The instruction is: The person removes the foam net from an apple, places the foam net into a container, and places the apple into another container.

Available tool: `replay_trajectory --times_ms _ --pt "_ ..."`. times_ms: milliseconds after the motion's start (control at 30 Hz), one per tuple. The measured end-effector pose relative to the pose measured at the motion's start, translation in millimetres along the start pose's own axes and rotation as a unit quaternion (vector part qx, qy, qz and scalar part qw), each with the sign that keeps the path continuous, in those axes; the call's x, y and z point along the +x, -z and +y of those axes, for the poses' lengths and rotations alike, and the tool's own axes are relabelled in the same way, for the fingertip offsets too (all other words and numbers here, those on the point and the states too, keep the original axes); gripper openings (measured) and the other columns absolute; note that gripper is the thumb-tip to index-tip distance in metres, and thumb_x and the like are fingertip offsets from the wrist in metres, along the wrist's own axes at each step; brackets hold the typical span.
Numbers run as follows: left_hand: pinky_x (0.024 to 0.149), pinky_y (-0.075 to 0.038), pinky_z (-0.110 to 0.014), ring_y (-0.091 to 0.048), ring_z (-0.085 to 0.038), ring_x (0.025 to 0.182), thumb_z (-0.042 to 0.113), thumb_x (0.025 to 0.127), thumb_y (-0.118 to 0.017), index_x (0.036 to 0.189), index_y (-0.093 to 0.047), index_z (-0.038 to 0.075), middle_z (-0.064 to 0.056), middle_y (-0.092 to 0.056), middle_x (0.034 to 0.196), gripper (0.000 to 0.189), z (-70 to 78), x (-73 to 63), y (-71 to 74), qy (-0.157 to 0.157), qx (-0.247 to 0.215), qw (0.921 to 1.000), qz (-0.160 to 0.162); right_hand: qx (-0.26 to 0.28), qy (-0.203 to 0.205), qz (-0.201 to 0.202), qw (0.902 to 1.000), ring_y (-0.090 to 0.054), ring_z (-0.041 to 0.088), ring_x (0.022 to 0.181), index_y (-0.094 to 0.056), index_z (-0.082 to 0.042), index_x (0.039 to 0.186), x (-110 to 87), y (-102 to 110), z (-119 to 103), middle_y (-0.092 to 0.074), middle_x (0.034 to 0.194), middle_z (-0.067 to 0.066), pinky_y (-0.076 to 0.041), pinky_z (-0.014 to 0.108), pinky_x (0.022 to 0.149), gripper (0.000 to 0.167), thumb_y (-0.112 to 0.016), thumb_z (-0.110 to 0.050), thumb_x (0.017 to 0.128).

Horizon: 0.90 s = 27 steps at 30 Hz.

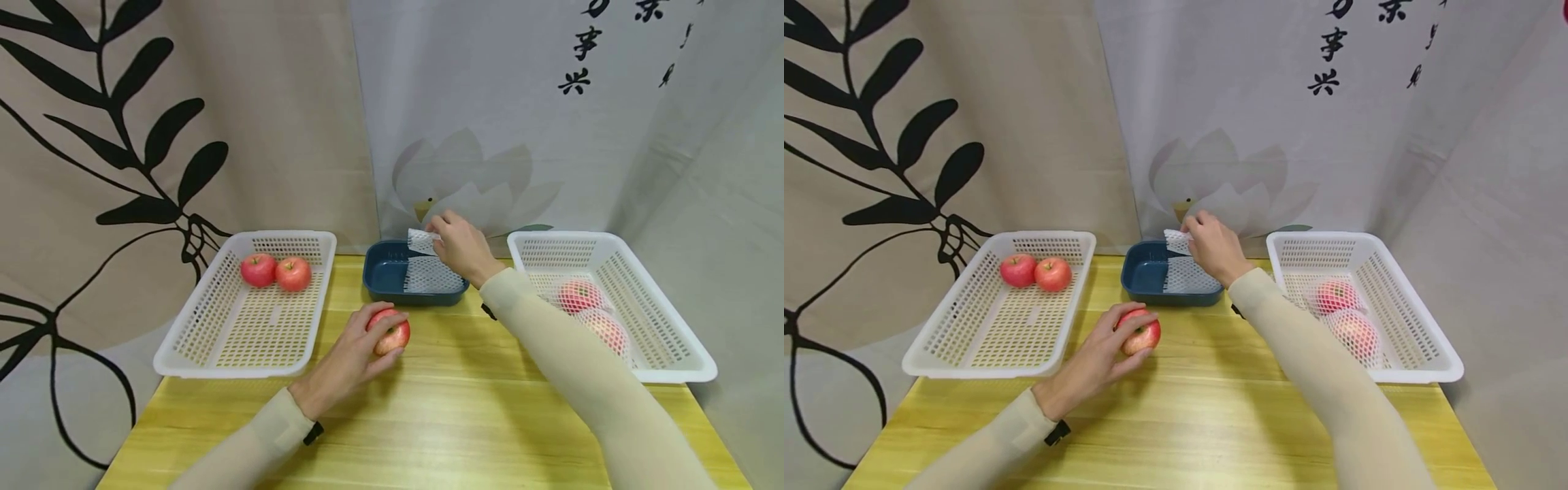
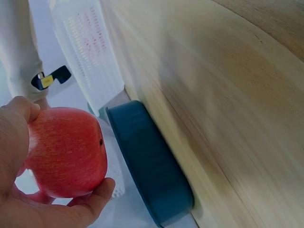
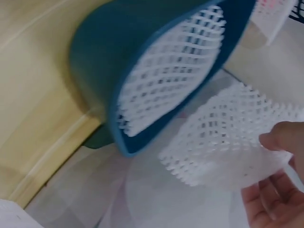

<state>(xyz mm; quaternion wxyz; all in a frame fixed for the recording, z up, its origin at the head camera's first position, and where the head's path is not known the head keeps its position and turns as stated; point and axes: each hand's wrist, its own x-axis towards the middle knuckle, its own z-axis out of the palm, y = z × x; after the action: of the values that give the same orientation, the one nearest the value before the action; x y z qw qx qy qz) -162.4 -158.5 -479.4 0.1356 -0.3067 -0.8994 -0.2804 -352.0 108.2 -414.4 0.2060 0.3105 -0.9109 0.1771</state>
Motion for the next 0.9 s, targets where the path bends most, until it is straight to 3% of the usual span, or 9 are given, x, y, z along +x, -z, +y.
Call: replay_trajectory --times_ms 133,300,533,700,900 --pt "0.116 -0.066 -0.049 -0.058 -0.037 0.154 0.031 0.110 -0.085 0.163 -0.064 0.020 -0.017 -0.052 0.169 0.058 -0.2 1.4 -2.8 0.001 -0.004 1.0000 -0.003 -0.026 0.008 -0.011 0.9996 -0.076 0.036 0.104 -0.078 -0.006 0.126 -2.9 -12 5 -0.074 0.120 0.017 -0.070 0.048 0.082 0.019 -0.078 -0.001 0.108" --pt "0.118 -0.065 -0.050 -0.059 -0.037 0.153 0.030 0.109 -0.087 0.164 -0.064 0.022 -0.017 -0.053 0.170 0.060 -0.6 4.4 -7.6 -0.003 -0.001 1.0000 -0.001 -0.042 -0.009 -0.093 0.9947 -0.075 0.035 0.105 -0.079 -0.006 0.127 -7.3 -21 6 -0.074 0.122 0.018 -0.070 0.048 0.088 0.018 -0.079 -0.005 0.109" --pt "0.118 -0.065 -0.050 -0.059 -0.036 0.153 0.030 0.109 -0.086 0.164 -0.063 0.024 -0.018 -0.053 0.170 0.060 1.6 6.7 -8.8 -0.004 -0.001 1.0000 -0.004 -0.002 -0.053 -0.216 0.9750 -0.080 0.034 0.114 -0.081 -0.008 0.133 -12.3 -24 8 -0.080 0.129 0.016 -0.071 0.048 0.096 0.024 -0.081 -0.011 0.109" --pt "0.119 -0.064 -0.051 -0.058 -0.036 0.154 0.031 0.110 -0.085 0.164 -0.063 0.023 -0.017 -0.053 0.170 0.059 2.9 6.0 -8.2 0.004 -0.003 1.0000 -0.005 0.029 -0.031 -0.269 0.9623 -0.081 0.034 0.124 -0.083 -0.007 0.133 -14.1 -27 12 -0.084 0.133 0.015 -0.069 0.048 0.106 0.026 -0.084 -0.018 0.109" --pt "0.120 -0.064 -0.050 -0.056 -0.035 0.156 0.033 0.111 -0.083 0.164 -0.063 0.022 -0.015 -0.052 0.171 0.057 4.1 4.4 -9.0 0.008 -0.006 0.9999 -0.009 0.055 -0.001 -0.324 0.9445 -0.081 0.032 0.123 -0.083 -0.004 0.135 -17.9 -31 13 -0.086 0.131 0.013 -0.067 0.049 0.112 0.028 -0.064 -0.018 0.121"
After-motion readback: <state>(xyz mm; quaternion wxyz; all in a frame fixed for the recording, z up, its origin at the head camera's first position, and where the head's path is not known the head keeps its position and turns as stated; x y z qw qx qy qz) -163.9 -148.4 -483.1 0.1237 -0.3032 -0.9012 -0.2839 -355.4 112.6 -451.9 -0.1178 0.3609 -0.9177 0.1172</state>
